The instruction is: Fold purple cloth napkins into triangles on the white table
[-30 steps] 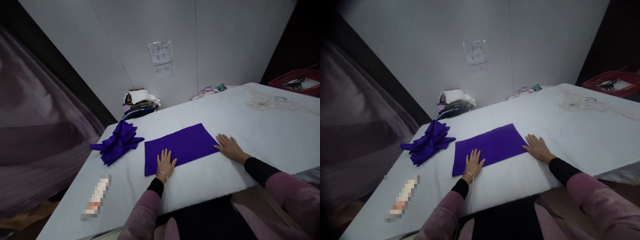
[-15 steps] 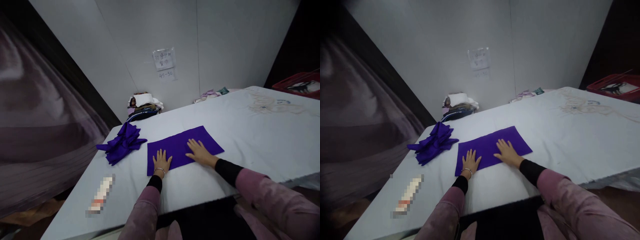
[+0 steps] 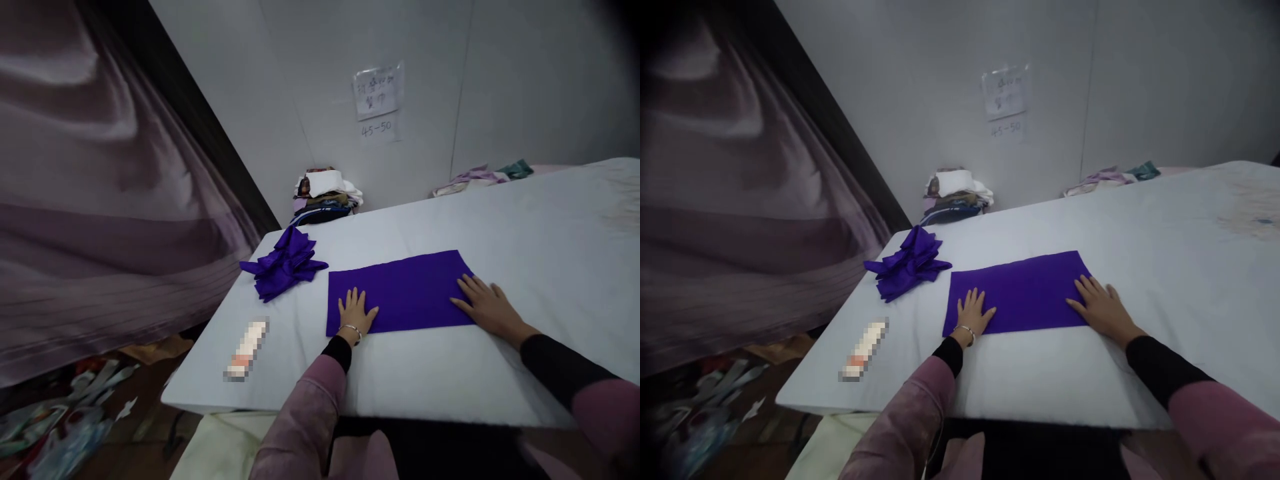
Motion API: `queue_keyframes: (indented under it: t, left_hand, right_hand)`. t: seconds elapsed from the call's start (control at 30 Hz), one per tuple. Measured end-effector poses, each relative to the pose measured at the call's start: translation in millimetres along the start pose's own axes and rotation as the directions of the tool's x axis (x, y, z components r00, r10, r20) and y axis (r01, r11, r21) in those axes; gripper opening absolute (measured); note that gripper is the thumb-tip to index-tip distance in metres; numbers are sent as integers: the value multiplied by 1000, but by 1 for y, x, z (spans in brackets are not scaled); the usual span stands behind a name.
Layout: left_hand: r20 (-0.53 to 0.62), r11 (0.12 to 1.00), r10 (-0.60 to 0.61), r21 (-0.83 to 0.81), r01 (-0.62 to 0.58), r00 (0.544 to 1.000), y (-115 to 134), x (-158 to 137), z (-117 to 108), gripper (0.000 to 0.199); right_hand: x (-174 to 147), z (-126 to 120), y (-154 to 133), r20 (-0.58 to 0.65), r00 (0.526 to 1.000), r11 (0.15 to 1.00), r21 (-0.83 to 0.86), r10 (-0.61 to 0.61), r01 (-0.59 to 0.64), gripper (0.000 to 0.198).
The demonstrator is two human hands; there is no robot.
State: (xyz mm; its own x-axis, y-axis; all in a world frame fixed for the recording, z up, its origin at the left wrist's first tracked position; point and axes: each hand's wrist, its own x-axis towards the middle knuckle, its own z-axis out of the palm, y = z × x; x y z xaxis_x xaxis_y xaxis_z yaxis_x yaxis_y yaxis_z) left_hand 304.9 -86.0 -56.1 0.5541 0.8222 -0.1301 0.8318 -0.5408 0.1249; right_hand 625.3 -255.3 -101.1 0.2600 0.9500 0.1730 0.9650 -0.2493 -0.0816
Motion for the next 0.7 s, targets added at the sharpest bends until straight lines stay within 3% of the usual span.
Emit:
queue_keyframes:
  t: [0.1, 0.2, 0.33, 0.5, 0.63, 0.7]
  left_hand:
    - [37, 998, -28, -46, 30, 999, -5, 19, -12, 76]
    - [-52, 999, -39, -15, 38, 998, -16, 44, -22, 76]
    - [-84, 992, -128, -4, 128, 988, -40, 66, -20, 75]
    - [-109, 978, -209, -40, 205, 972, -66, 74, -17, 73]
    - [-88, 932, -359, -88, 351, 929, -67, 70, -24, 75]
    - [-116, 955, -293, -81, 284, 949, -58, 62, -23, 79]
  right_hand:
    - [-2, 4, 0, 11, 1000, 1000, 7, -18, 18, 66]
    - [-3, 12, 4, 6, 998, 998, 30, -59, 59, 62]
    - [-5, 23, 15, -14, 996, 994, 62, -91, 92, 58]
    - [-6, 29, 22, -16, 993, 989, 86, -116, 117, 55]
    - [-7, 30, 23, -1, 994, 988, 110, -111, 110, 50]
    - [-8, 32, 25, 0, 993, 986, 119, -115, 114, 48]
